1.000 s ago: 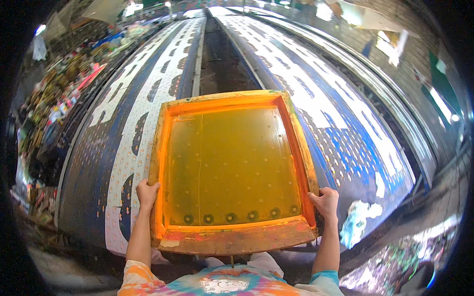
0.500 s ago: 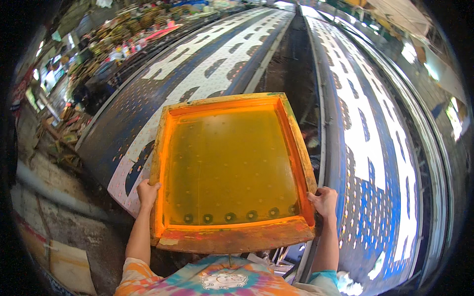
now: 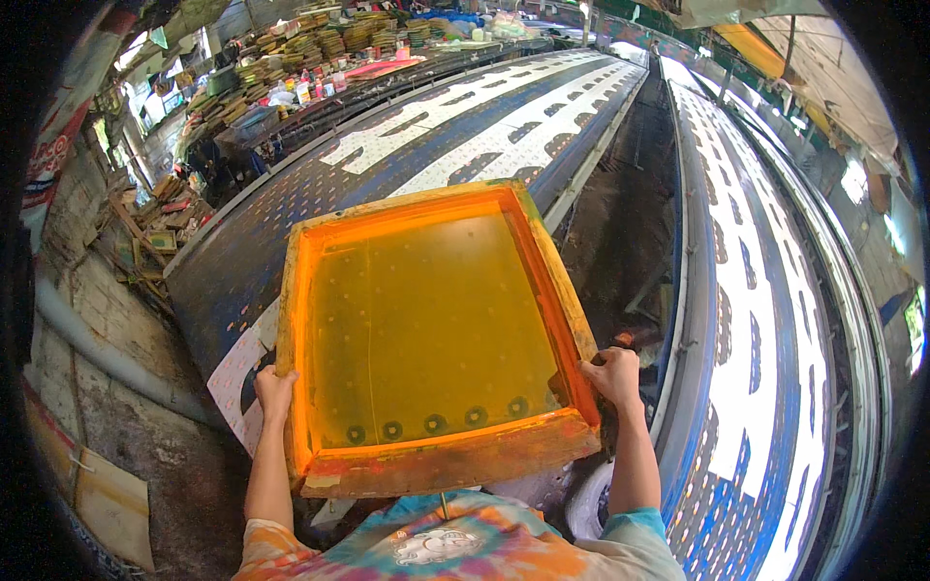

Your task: The person holds a screen-printing frame over a conveyor belt and repeatedly pulls a squeegee across the mesh to transfer ink onto moving fabric. The person maintains steady pressure and alignment while the fabric advances beneath the screen.

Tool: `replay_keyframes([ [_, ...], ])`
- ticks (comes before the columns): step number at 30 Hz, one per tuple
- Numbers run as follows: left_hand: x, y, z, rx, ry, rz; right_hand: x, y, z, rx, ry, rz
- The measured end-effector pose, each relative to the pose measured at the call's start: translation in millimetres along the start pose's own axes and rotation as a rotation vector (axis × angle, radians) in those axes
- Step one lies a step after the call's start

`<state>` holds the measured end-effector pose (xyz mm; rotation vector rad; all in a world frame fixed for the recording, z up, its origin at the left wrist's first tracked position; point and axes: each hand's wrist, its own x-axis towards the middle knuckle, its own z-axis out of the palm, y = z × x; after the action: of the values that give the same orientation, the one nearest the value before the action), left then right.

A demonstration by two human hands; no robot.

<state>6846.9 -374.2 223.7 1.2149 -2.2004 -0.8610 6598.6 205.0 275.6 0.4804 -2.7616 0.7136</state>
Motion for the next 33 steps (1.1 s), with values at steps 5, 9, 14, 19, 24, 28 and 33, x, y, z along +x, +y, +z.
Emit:
replay_keyframes([
  [5,53.0,15.3,37.7,0.011,0.02,-0.046,98.7,-2.3,15.2,0.051,-0.034,-0.02],
  [9,80.8,28.6,60.4,-0.027,0.063,-0.05,168.1,1.8,30.6,0.083,-0.053,-0.053],
  [14,110.4,62.9,80.0,-0.013,0.172,-0.113,288.1,4.9,81.6,0.128,-0.071,-0.2],
  [19,169.4,80.3,113.4,0.025,0.35,-0.134,438.7,-20.1,160.0,0.149,-0.127,-0.303],
  [24,205.9,124.7,155.7,0.051,0.496,-0.236,575.2,-21.6,239.7,0.21,-0.178,-0.459],
  [28,193.8,120.7,194.5,0.074,0.604,-0.265,621.3,-23.5,295.5,0.245,-0.327,-0.474],
  [33,164.8,97.3,238.3,0.166,0.662,-0.248,646.2,-18.7,335.6,0.226,-0.444,-0.506],
])
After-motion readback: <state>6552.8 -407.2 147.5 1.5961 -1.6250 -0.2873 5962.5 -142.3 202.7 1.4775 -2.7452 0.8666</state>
